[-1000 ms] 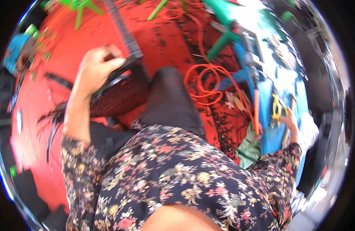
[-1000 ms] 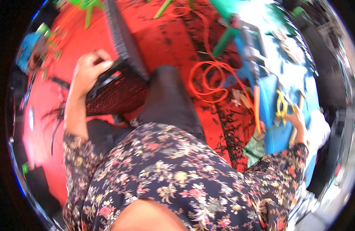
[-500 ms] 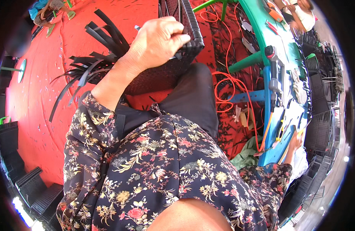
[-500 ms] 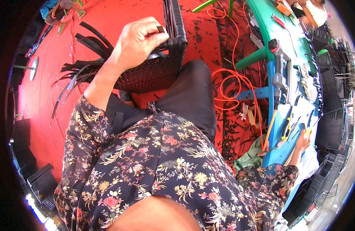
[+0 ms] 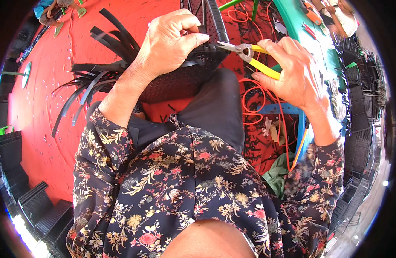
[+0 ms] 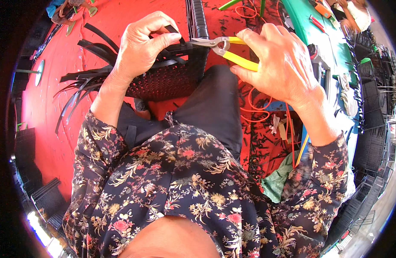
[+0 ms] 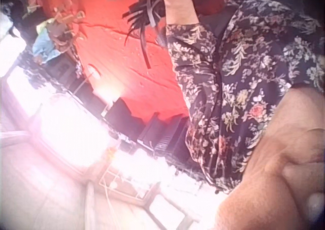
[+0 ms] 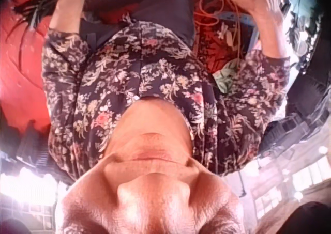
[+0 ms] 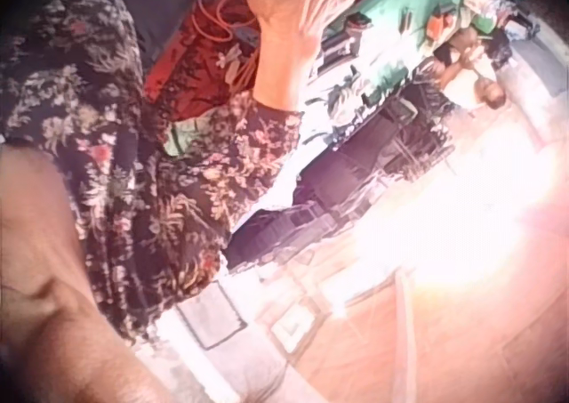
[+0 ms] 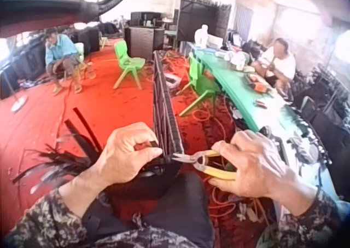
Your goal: The person weaves black plastic strips onto a furniture frame by hand and using a pneumatic nail gun and pliers to secure and trim the strips.
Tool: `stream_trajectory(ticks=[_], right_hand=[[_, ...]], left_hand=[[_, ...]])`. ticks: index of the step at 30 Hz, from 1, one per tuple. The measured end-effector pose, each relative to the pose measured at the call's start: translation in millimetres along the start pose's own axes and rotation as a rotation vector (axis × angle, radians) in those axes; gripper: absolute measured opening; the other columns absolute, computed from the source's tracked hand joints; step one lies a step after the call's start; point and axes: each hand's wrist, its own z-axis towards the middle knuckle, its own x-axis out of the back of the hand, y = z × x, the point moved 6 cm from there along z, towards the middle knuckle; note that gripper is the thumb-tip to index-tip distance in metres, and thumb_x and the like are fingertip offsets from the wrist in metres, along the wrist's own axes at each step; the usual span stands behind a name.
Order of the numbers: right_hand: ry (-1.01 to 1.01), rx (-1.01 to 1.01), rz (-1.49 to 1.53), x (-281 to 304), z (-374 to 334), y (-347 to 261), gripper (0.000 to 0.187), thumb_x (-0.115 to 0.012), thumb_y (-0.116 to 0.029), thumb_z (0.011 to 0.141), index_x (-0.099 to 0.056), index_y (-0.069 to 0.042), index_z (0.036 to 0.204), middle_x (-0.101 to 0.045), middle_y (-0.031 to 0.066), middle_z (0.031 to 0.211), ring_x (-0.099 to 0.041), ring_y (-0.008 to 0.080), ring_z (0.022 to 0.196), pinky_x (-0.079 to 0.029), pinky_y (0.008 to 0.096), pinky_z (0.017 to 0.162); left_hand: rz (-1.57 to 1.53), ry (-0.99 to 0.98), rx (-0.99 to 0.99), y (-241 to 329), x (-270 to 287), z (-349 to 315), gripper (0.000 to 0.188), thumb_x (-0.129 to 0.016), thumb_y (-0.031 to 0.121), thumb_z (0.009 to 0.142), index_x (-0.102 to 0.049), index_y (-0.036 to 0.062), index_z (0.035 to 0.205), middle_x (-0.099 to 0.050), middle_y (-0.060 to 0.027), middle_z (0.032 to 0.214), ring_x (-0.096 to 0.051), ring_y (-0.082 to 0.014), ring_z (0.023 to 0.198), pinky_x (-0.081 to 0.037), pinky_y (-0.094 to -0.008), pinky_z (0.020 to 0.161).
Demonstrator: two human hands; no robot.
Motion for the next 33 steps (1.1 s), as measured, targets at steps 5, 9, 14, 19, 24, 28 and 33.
stream_trajectory(ticks=[5,9,14,19,24,28,33], right_hand=[[-0.009,0.079,-0.027,1,13,-8,0.046,-0.077,-0.035,0.068,-0.064,-0.012,0.106,-0.054,0.0106,0.082,-0.058,0.0292,0.081,-0.047,0.0421,0.071],[-0.040,0.101,-0.052,-4,17,-9,0.044,-0.077,-0.034,0.068,-0.064,-0.012,0.104,-0.054,0.0109,0.081,-0.059,0.0293,0.080,-0.046,0.0418,0.069],[0.023,0.198,-0.094,-8,27,-9,0.035,-0.076,-0.031,0.069,-0.064,-0.011,0.095,-0.054,0.0096,0.075,-0.060,0.0291,0.074,-0.046,0.0400,0.066],[0.105,0.106,0.031,-35,26,12,0.028,-0.076,-0.028,0.071,-0.063,-0.009,0.086,-0.055,0.0092,0.072,-0.062,0.0295,0.073,-0.049,0.0408,0.065],[0.094,-0.478,0.413,-59,-66,108,0.053,-0.076,-0.039,0.075,-0.061,0.002,0.106,-0.061,0.0165,0.102,-0.060,0.0292,0.096,-0.047,0.0364,0.085],[0.104,-1.124,0.179,-87,-276,242,0.085,-0.062,-0.055,0.083,-0.042,0.009,0.135,-0.053,0.0235,0.125,-0.049,0.0327,0.118,-0.031,0.0352,0.106],[0.006,-1.645,0.284,-75,-487,278,0.079,-0.061,-0.060,0.081,-0.055,0.006,0.125,-0.062,0.0202,0.112,-0.059,0.0287,0.104,-0.042,0.0376,0.092]], left_hand=[[0.038,-0.002,-0.060,8,1,-1,0.004,-0.067,0.002,0.082,-0.064,0.0023,0.084,-0.060,0.0025,0.080,-0.056,-0.0038,0.070,-0.045,-0.0200,0.063],[-0.035,-0.020,-0.023,15,-1,-4,0.005,-0.067,-0.001,0.081,-0.064,0.0017,0.084,-0.060,0.0017,0.082,-0.056,-0.0040,0.071,-0.044,-0.0202,0.064],[-0.017,-0.027,-0.069,20,1,0,0.007,-0.067,-0.002,0.081,-0.064,0.0016,0.085,-0.061,0.0012,0.084,-0.055,-0.0047,0.072,-0.044,-0.0202,0.065],[-0.025,-0.050,-0.055,22,1,-2,0.007,-0.068,-0.001,0.080,-0.064,0.0004,0.086,-0.062,-0.0005,0.088,-0.056,-0.0058,0.073,-0.045,-0.0215,0.067],[0.046,0.019,-0.392,41,5,-9,0.009,-0.068,-0.002,0.076,-0.059,-0.0009,0.077,-0.063,-0.0088,0.094,-0.062,-0.0202,0.084,-0.049,-0.0290,0.075],[0.204,-0.166,-0.775,87,-40,-55,0.009,-0.064,0.010,0.068,-0.057,0.0053,0.071,-0.059,-0.0082,0.086,-0.060,-0.0265,0.082,-0.047,-0.0389,0.074],[0.278,-0.657,-0.575,61,-99,-97,0.012,-0.063,0.016,0.067,-0.056,0.0077,0.074,-0.055,-0.0054,0.081,-0.057,-0.0223,0.081,-0.044,-0.0366,0.074]])
